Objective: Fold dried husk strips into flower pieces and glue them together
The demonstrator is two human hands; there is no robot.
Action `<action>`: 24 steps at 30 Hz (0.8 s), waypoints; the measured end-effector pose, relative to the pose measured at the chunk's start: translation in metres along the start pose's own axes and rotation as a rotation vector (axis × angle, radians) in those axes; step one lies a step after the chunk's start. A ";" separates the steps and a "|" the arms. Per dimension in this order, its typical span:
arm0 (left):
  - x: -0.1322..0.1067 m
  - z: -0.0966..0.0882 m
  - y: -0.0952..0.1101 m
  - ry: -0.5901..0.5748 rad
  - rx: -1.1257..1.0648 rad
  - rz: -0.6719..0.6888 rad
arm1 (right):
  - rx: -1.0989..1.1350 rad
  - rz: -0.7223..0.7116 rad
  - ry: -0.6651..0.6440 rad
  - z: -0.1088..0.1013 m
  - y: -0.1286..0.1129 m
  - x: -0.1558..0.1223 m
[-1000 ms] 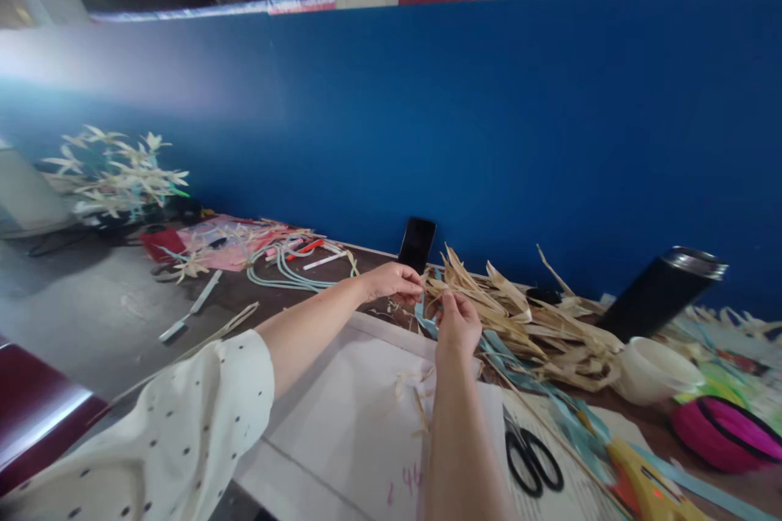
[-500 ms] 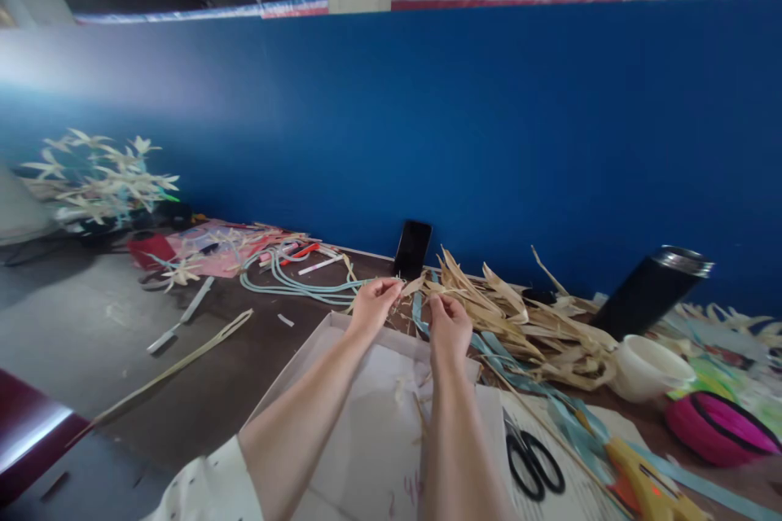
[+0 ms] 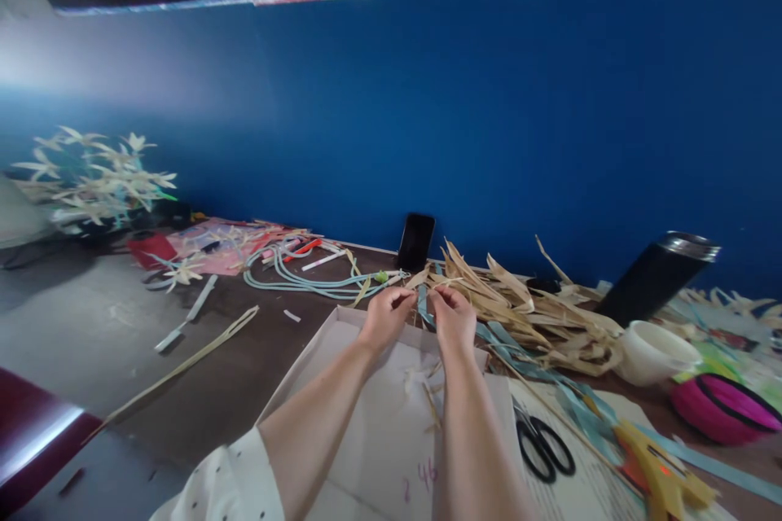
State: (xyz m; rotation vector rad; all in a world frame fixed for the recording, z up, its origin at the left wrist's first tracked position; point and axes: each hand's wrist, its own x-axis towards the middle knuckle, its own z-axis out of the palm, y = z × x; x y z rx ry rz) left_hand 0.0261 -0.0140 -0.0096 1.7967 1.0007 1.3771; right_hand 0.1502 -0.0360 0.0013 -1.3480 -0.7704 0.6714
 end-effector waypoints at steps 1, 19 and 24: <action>0.000 0.000 0.001 0.004 0.011 0.016 | -0.001 0.004 -0.009 0.000 -0.001 -0.001; -0.003 -0.002 0.011 0.052 0.283 0.169 | 0.080 0.013 -0.111 0.004 -0.005 -0.006; -0.004 -0.004 0.013 0.010 0.322 0.149 | 0.066 0.009 -0.108 0.005 -0.007 -0.007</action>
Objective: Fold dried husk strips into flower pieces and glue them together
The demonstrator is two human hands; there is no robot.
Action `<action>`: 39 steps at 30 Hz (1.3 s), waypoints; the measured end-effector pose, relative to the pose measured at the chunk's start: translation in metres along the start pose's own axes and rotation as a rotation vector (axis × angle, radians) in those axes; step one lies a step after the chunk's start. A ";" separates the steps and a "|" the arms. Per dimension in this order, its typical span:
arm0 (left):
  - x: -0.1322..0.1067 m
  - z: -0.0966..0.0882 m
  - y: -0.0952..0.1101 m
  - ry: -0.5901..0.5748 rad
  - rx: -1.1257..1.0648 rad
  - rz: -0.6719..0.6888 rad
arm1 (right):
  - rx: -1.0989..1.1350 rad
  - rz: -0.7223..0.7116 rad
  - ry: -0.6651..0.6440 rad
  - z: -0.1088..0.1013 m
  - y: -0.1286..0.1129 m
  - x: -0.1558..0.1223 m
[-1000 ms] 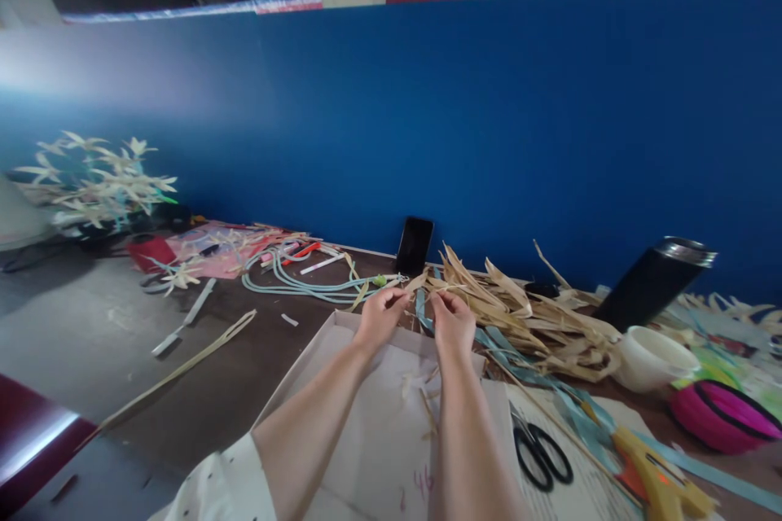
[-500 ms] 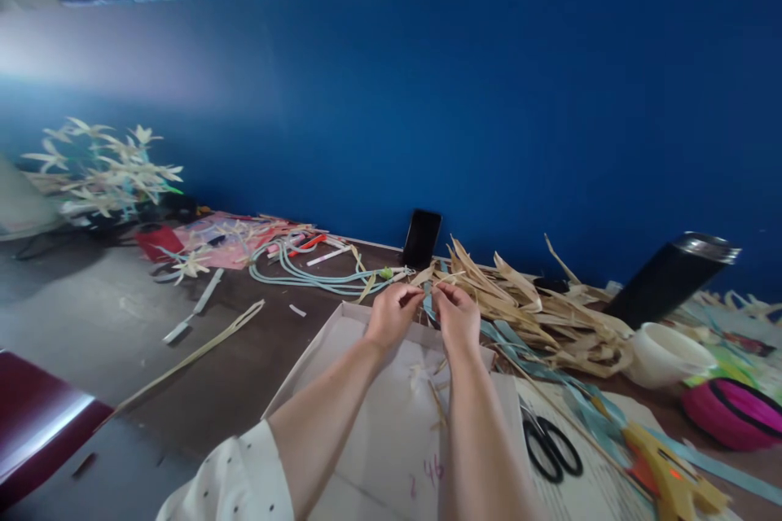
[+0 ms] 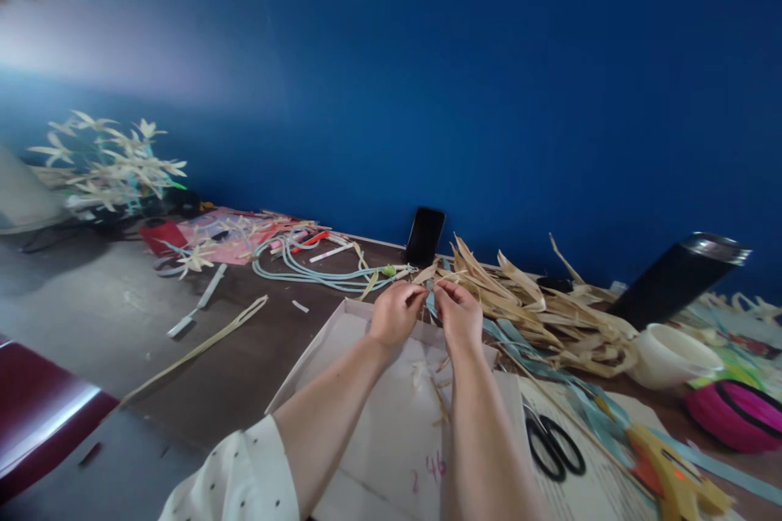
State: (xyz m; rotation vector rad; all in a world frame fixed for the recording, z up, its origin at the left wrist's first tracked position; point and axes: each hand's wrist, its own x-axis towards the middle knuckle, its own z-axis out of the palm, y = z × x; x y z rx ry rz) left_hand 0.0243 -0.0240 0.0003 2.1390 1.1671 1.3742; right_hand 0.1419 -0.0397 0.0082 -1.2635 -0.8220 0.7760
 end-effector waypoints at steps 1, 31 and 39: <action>0.000 0.000 0.000 0.000 0.004 -0.001 | 0.003 0.001 -0.003 0.000 0.000 0.000; -0.004 0.001 -0.001 0.028 0.114 0.079 | 0.022 -0.005 0.015 0.001 0.000 -0.002; -0.003 0.000 0.000 -0.004 0.140 0.076 | -0.036 -0.007 0.019 0.000 0.001 -0.001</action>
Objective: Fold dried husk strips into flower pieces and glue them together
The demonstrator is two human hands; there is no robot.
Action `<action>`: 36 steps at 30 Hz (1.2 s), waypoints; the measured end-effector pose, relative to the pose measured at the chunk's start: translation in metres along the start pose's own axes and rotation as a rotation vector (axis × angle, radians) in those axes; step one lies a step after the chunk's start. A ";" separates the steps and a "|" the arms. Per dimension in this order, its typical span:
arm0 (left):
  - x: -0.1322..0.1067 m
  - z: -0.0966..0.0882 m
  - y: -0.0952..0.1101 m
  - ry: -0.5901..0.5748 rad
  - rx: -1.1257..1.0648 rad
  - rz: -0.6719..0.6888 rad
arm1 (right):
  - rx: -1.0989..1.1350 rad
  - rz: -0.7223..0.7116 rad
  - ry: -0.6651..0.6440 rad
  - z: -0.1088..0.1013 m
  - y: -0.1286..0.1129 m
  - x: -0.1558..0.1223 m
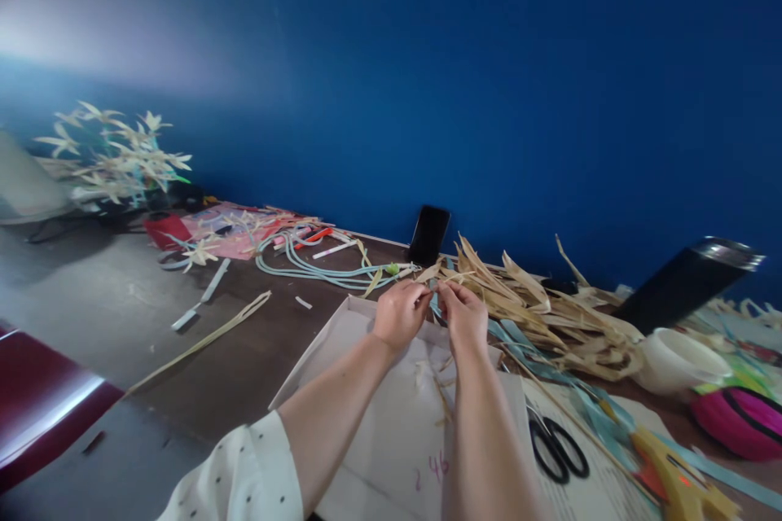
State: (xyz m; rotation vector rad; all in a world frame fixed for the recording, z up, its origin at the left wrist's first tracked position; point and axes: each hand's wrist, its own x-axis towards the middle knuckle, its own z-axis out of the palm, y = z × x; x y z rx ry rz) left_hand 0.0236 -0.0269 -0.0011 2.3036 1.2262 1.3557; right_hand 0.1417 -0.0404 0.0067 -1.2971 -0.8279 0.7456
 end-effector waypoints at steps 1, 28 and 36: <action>0.000 0.000 0.000 -0.001 -0.002 0.000 | 0.000 0.000 -0.006 0.000 -0.001 -0.001; 0.014 0.006 -0.009 -0.328 -0.930 -0.557 | 0.188 0.019 0.020 -0.002 0.000 0.003; 0.017 0.001 -0.008 -0.397 -0.952 -0.646 | 0.211 0.035 0.013 -0.002 -0.002 0.001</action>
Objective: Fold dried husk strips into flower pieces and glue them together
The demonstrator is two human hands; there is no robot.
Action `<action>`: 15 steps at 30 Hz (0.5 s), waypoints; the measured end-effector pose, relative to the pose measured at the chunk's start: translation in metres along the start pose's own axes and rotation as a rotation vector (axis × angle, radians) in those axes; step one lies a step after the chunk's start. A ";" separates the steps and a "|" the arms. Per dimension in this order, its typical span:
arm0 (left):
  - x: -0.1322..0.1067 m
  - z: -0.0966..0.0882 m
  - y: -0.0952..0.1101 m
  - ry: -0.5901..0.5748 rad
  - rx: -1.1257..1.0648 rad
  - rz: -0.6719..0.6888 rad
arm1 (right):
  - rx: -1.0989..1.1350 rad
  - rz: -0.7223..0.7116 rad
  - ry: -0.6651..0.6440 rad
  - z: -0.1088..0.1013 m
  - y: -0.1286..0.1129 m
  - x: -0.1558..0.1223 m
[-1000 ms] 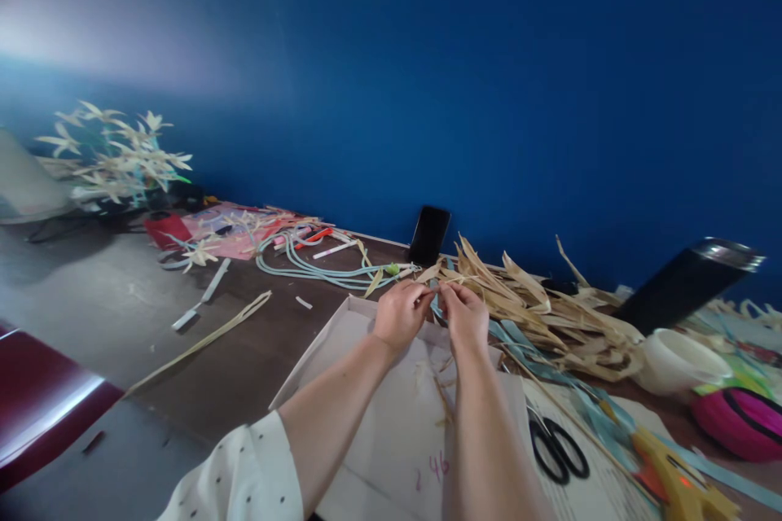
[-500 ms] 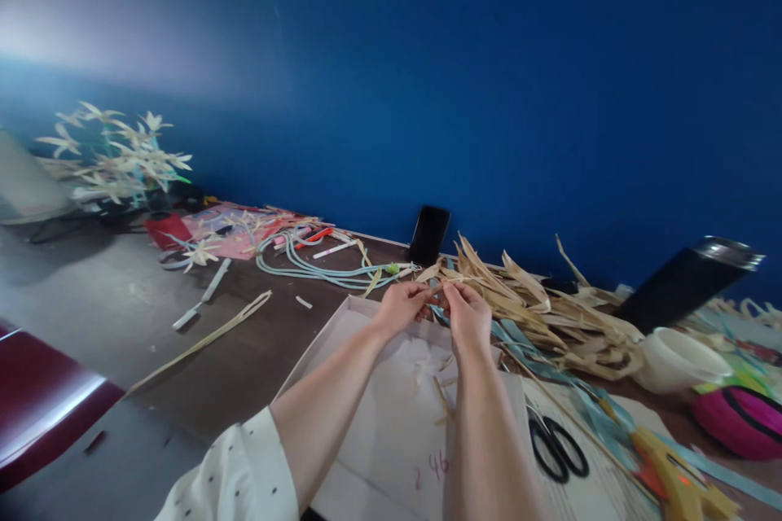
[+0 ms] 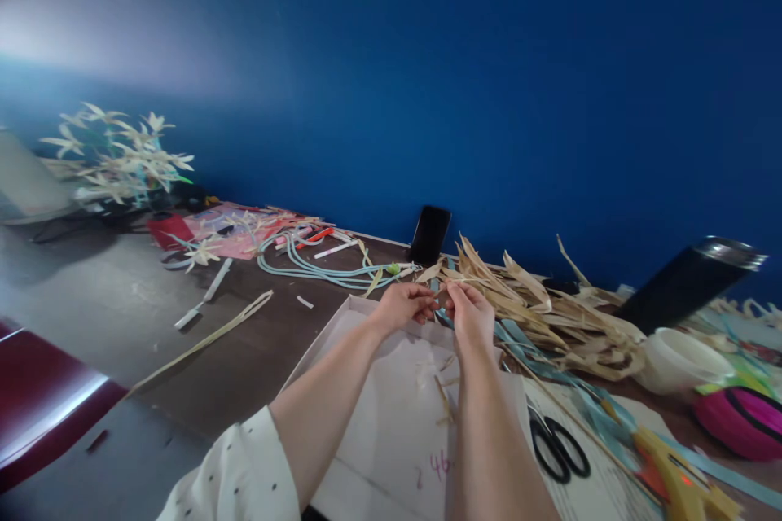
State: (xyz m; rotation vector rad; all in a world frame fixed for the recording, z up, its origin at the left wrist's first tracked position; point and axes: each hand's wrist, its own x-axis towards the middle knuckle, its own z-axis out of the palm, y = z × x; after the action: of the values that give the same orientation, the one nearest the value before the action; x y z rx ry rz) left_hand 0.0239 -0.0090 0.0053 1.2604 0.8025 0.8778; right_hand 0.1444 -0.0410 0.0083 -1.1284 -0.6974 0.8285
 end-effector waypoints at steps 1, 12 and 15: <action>0.000 0.000 0.001 0.000 0.000 -0.005 | 0.003 -0.004 -0.008 0.000 0.000 0.000; -0.004 0.000 0.003 0.008 -0.002 -0.001 | -0.102 -0.042 0.014 0.000 0.004 0.003; -0.002 -0.001 0.000 -0.001 -0.015 0.008 | -0.116 -0.048 0.021 -0.001 0.005 0.004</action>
State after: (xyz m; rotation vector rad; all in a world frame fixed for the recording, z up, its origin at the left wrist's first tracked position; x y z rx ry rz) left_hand 0.0219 -0.0107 0.0055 1.2519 0.7895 0.8886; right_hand 0.1458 -0.0372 0.0035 -1.2181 -0.7600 0.7421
